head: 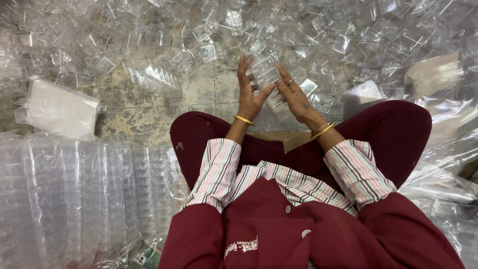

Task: The person sits on the floor among large piles of clear plastic clamshell containers and nests them one at a time, pressing each container into a growing stack held on their lap, then sets completed stacks aside with the other piles.

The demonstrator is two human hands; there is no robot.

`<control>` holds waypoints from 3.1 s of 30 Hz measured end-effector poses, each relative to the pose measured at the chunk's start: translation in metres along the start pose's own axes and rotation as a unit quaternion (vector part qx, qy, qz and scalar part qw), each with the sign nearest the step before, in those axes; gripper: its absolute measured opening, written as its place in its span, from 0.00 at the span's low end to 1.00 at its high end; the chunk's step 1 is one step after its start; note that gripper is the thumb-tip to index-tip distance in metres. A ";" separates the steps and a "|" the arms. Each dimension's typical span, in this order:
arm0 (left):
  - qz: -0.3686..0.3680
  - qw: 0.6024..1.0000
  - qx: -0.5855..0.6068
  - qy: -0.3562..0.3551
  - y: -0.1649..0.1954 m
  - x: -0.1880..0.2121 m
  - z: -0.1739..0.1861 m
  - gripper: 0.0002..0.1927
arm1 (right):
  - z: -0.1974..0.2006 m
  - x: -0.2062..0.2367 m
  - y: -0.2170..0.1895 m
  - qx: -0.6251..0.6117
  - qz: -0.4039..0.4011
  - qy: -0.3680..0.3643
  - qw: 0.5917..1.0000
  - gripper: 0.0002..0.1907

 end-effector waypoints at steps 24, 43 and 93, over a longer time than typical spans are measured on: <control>-0.291 0.874 -0.387 0.028 0.040 0.020 -0.027 0.12 | 0.000 0.011 -0.019 0.196 0.147 0.134 0.960 0.30; -0.214 0.920 -0.319 0.077 -0.003 0.012 0.005 0.12 | 0.008 0.004 -0.017 0.092 0.077 0.162 0.980 0.31; 0.178 0.942 0.252 0.133 0.143 -0.025 0.166 0.53 | -0.033 0.013 -0.043 0.218 0.298 0.007 0.929 0.32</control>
Point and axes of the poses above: each hand's wrist, its own x-axis away from the middle knuckle, its own z-axis out of the back of the hand, y = z × x, the point moved 4 cm from there along -x, towards the middle knuckle, and after that the axes turned 2 degrees about -z, right-handed, at the moved point
